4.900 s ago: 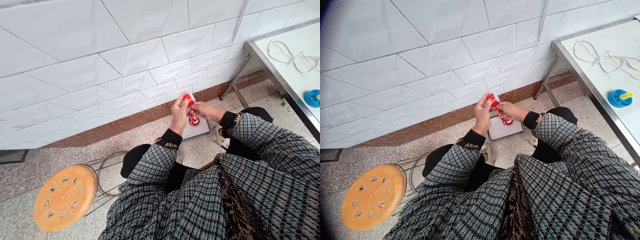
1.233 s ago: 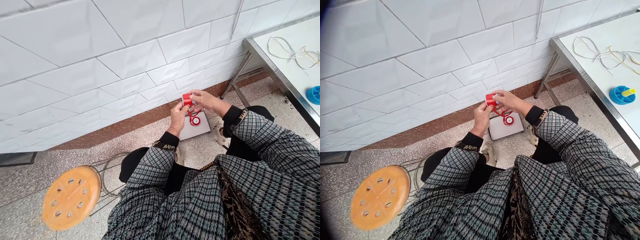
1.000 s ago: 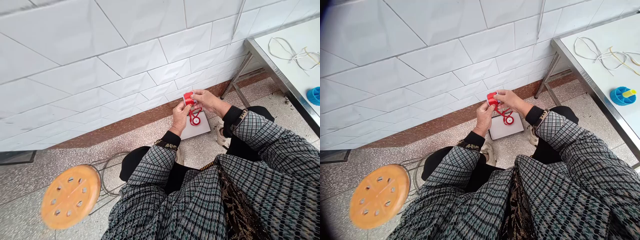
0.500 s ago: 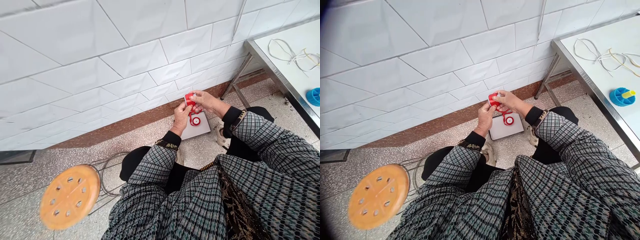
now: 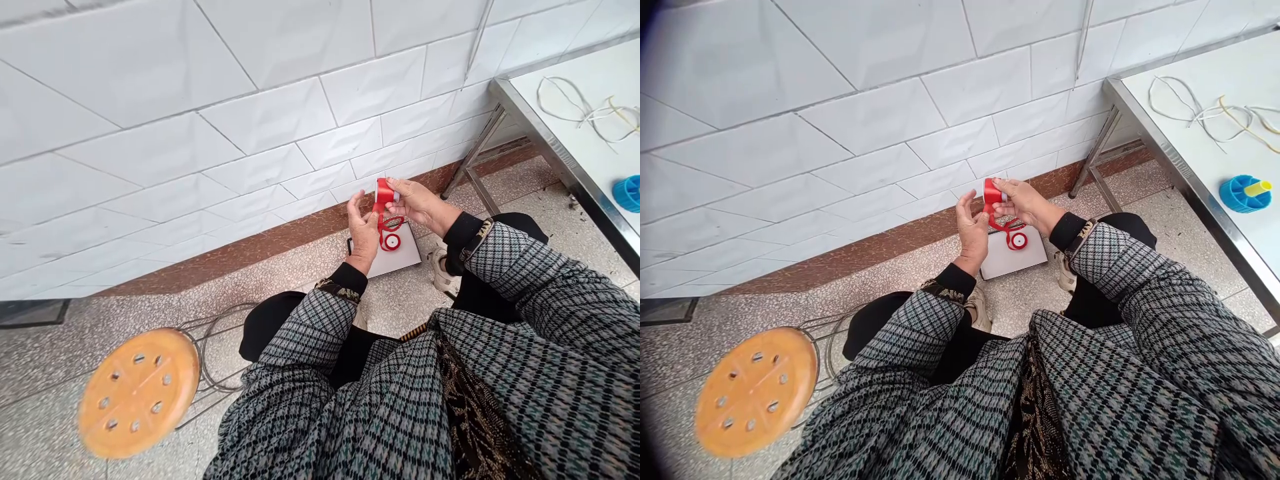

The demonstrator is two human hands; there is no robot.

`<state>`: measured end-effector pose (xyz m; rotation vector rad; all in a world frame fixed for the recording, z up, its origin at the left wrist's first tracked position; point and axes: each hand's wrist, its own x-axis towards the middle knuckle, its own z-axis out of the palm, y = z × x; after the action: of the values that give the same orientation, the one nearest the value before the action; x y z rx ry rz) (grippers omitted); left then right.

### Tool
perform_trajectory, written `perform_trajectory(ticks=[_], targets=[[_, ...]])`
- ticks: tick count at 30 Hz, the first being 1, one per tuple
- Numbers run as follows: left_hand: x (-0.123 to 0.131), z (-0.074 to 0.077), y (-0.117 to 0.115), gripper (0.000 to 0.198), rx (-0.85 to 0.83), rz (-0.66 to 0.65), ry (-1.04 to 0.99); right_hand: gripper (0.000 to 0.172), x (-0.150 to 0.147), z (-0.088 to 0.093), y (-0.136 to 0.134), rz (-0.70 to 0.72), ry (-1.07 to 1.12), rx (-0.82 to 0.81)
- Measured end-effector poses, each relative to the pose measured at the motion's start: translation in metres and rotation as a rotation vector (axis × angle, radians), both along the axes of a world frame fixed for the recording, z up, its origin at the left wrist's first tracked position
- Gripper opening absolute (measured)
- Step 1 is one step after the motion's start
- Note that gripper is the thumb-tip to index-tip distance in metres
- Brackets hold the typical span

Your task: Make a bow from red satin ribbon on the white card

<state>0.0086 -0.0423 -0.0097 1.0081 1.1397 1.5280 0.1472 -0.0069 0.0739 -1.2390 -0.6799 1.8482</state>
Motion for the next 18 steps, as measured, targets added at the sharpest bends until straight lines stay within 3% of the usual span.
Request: perform_trajectory(ticks=[4,6,13,18], targets=[[0.005,-0.002,-0.002,0.018,-0.271,-0.197,-0.149,0.013,-0.003,-0.002,0.000,-0.020,-0.114,0.080],[0.008,0.001,-0.002,0.010,-0.319,-0.255,-0.197,0.016,-0.005,-0.006,0.000,-0.008,-0.209,0.150],[0.013,0.014,-0.002,0.017,-0.352,-0.213,-0.230,0.037,-0.006,-0.017,-0.007,0.089,-0.768,0.611],[0.012,0.018,-0.004,0.025,-0.341,-0.196,-0.380,0.044,-0.001,-0.027,-0.005,0.144,-0.877,0.843]])
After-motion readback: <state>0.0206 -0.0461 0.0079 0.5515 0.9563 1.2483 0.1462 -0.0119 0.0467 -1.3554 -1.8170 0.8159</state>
